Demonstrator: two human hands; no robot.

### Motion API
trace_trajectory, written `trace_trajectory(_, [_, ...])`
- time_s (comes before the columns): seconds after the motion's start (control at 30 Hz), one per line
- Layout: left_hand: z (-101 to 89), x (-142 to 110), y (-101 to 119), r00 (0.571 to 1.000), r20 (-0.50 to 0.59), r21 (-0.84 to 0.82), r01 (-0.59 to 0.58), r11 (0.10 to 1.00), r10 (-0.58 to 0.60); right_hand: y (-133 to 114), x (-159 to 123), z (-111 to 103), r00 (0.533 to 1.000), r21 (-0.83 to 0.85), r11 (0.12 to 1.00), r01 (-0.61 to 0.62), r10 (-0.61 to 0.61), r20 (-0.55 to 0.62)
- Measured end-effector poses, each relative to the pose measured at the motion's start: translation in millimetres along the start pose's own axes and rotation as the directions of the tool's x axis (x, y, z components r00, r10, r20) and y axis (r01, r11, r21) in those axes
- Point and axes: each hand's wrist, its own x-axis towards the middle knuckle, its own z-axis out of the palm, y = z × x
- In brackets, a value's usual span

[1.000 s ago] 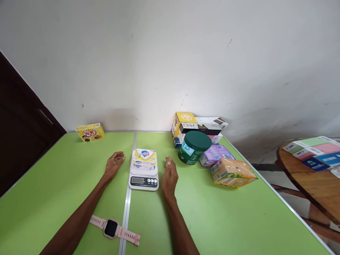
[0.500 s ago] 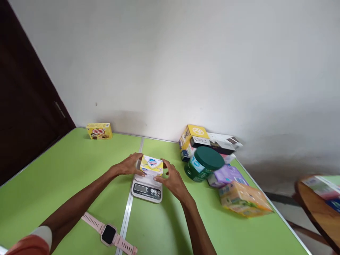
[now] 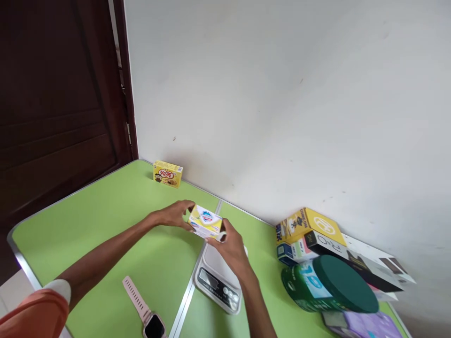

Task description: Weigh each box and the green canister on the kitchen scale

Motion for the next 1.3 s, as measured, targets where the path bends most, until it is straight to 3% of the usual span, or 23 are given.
trace_trajectory(0.1, [-41.7,-19,-35,0.987,-0.096,-0.064,0.125,0.99,-0.131,-19,43,53,0.994,0.093,0.995,0.047,-0.055,0.092])
trace_trajectory(0.23, [-84.0,-41,-82,0.962,-0.161,-0.114,0.203,0.973,-0.219,-35,93,123,0.975,0.138,0.989,0.057,-0.085,0.205])
trace_trajectory(0.37, [-105.8,-47,-114,0.948,-0.181,-0.173,0.233,0.957,-0.263,-42,128,160,0.961,0.155,0.986,0.066,-0.104,0.256])
trace_trajectory(0.53, [-103.1,-23,-128,0.958,-0.162,-0.206,0.204,0.957,-0.239,-27,146,154,0.964,0.159,0.987,0.039,-0.079,0.254])
trace_trajectory(0.67, [-79.8,12,-126,0.965,-0.177,-0.2,0.158,0.967,-0.194,-7,145,126,0.979,0.124,0.992,0.022,-0.047,0.197])
trace_trajectory(0.8, [-64.3,37,-113,0.941,-0.291,-0.136,0.135,0.981,-0.17,10,147,96,0.991,0.081,0.997,0.005,-0.016,0.136])
trace_trajectory(0.87, [-69.2,41,-104,0.908,-0.388,-0.093,0.132,0.987,-0.158,17,153,85,0.995,0.066,0.998,-0.01,0.003,0.104])
trace_trajectory(0.93, [-81.7,40,-97,0.843,-0.519,-0.051,0.136,0.989,-0.143,23,163,78,0.998,0.057,0.998,-0.024,0.021,0.065])
trace_trajectory(0.97, [-89.1,39,-95,0.781,-0.609,-0.025,0.16,0.987,-0.142,26,168,76,0.999,0.055,0.998,-0.029,0.027,0.047])
trace_trajectory(1.03, [-102.3,37,-96,0.609,-0.77,-0.017,0.28,0.96,-0.191,28,181,76,0.999,0.055,0.998,-0.03,0.028,0.023])
trace_trajectory(1.1, [-109.7,37,-103,0.461,-0.83,-0.103,0.427,0.898,-0.314,27,193,79,1.0,0.055,0.998,-0.021,0.02,0.017])
trace_trajectory(1.13, [-110.9,39,-108,0.425,-0.82,-0.156,0.478,0.864,-0.383,25,199,81,1.0,0.054,0.998,-0.015,0.014,0.019])
trace_trajectory(1.2, [-110.5,42,-120,0.423,-0.766,-0.23,0.522,0.821,-0.484,21,210,87,1.0,0.048,0.999,-0.005,0.004,0.028])
trace_trajectory(1.3, [-109.8,48,-136,0.444,-0.725,-0.257,0.536,0.804,-0.527,17,220,95,0.999,0.033,0.999,0.007,-0.008,0.044])
